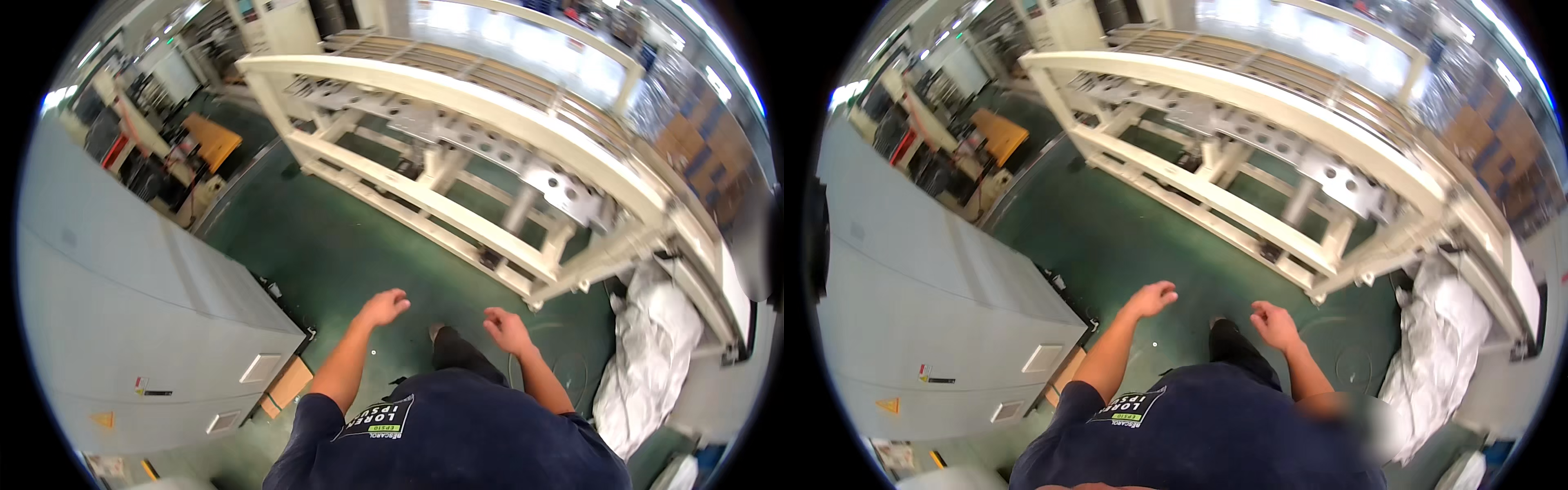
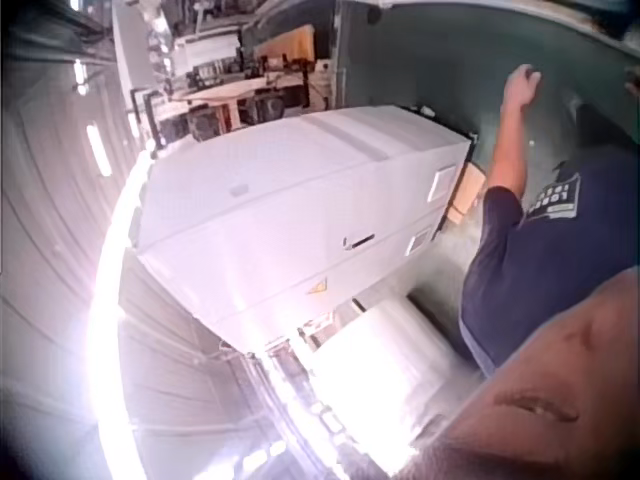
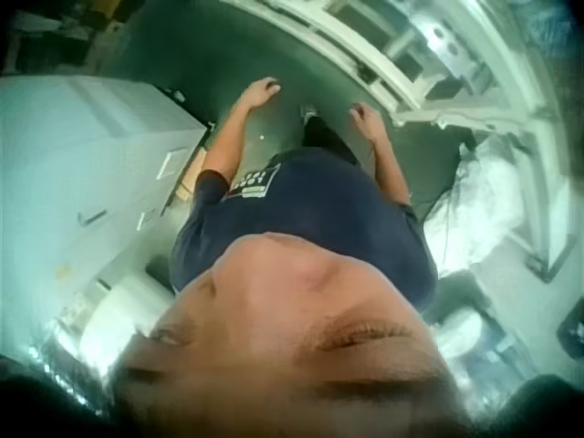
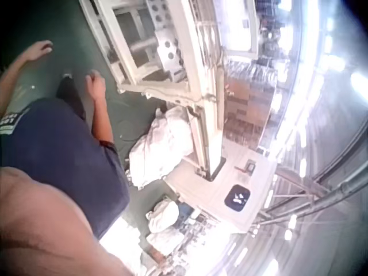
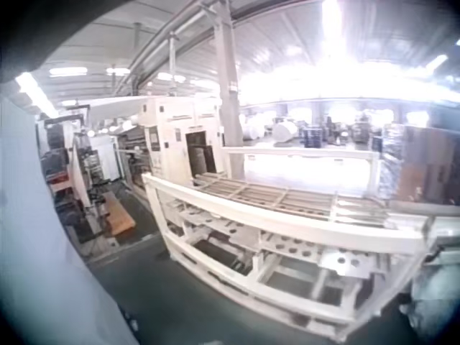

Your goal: The person operates a control panel on a production line and then picks up stacks of white tissues and places them onto a moving blue conveyor belt for packaging.

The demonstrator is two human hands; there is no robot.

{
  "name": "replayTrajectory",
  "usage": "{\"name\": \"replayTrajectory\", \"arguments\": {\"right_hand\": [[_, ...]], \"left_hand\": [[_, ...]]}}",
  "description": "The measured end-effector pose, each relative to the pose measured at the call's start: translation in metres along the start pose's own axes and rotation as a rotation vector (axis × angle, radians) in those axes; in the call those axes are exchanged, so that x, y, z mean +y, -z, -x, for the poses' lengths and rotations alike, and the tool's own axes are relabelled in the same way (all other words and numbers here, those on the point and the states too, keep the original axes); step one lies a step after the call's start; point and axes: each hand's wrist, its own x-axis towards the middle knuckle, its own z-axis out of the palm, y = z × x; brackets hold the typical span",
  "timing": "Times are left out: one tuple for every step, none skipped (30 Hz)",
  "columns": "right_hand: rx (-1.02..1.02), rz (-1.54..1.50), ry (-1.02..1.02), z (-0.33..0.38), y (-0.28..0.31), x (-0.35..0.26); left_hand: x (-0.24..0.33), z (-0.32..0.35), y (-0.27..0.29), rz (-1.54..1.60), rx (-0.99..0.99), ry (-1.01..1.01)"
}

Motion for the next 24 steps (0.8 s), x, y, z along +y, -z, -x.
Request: {"name": "replayTrajectory", "arguments": {"right_hand": [[0.064, -0.075, 0.044, -0.061, -0.029, -0.038], [0.115, -0.177, 0.106, -0.132, -0.060, -0.092], [0.187, -0.254, 0.197, -0.231, -0.074, -0.165], [0.181, -0.290, 0.237, -0.300, -0.092, -0.222], [0.160, -0.280, 0.251, -0.350, -0.099, -0.253], [0.161, -0.313, 0.284, -0.419, -0.104, -0.321], [0.167, -0.242, 0.282, -0.468, -0.113, -0.337], [0.127, -0.174, 0.331, -0.501, -0.124, -0.376], [0.056, -0.218, 0.367, -0.539, -0.133, -0.437], [-0.006, -0.239, 0.366, -0.566, -0.141, -0.482], [-0.077, -0.283, 0.441, -0.590, -0.155, -0.536], [-0.123, -0.326, 0.518, -0.622, -0.163, -0.592], [-0.142, -0.323, 0.565, -0.654, -0.163, -0.625], [-0.185, -0.338, 0.589, -0.684, -0.160, -0.661], [-0.235, -0.362, 0.625, -0.714, -0.157, -0.709], [-0.295, -0.392, 0.663, -0.739, -0.154, -0.756], [-0.296, -0.282, 0.689, -0.768, -0.156, -0.790], [-0.274, -0.208, 0.707, -0.803, -0.160, -0.830], [-0.260, -0.123, 0.714, -0.832, -0.166, -0.860], [-0.235, -0.049, 0.726, -0.864, -0.173, -0.892], [-0.222, -0.048, 0.721, -0.895, -0.186, -0.912], [-0.218, -0.060, 0.707, -0.925, -0.194, -0.938], [-0.223, -0.073, 0.683, -0.948, -0.205, -0.960], [-0.228, -0.103, 0.663, -0.967, -0.216, -0.990]], "left_hand": [[-0.032, -0.012, 0.091, -0.020, 0.066, 0.027], [-0.062, -0.012, 0.205, -0.061, 0.151, 0.072], [-0.082, -0.026, 0.341, -0.139, 0.271, 0.070], [-0.117, -0.014, 0.423, -0.165, 0.351, 0.105], [-0.152, -0.004, 0.462, -0.176, 0.404, 0.166], [-0.169, 0.011, 0.555, -0.237, 0.469, 0.221], [-0.200, 0.021, 0.573, -0.234, 0.493, 0.322], [-0.233, 0.043, 0.594, -0.234, 0.530, 0.445], [-0.268, 0.083, 0.620, -0.293, 0.617, 0.582], [-0.279, 0.104, 0.634, -0.376, 0.437, 0.781], [-0.316, 0.157, 0.641, -0.598, 0.098, 0.772], [-0.340, 0.196, 0.653, -0.792, -0.215, 0.660], [-0.344, 0.200, 0.644, -0.515, -0.134, 0.851], [-0.342, 0.208, 0.638, -0.265, -0.004, 1.038], [-0.336, 0.207, 0.649, -0.008, 0.155, 1.214], [-0.333, 0.199, 0.668, 0.153, 0.270, 1.292], [-0.339, 0.184, 0.687, 0.256, 0.347, 1.314], [-0.345, 0.169, 0.714, 0.321, 0.407, 1.315], [-0.354, 0.150, 0.739, 0.374, 0.441, 1.293], [-0.367, 0.130, 0.778, 0.389, 0.477, 1.260], [-0.375, 0.111, 0.809, 0.387, 0.472, 1.220], [-0.388, 0.091, 0.849, 0.357, 0.467, 1.169], [-0.403, 0.074, 0.892, 0.313, 0.460, 1.112], [-0.416, 0.064, 0.942, 0.244, 0.448, 1.051]]}}
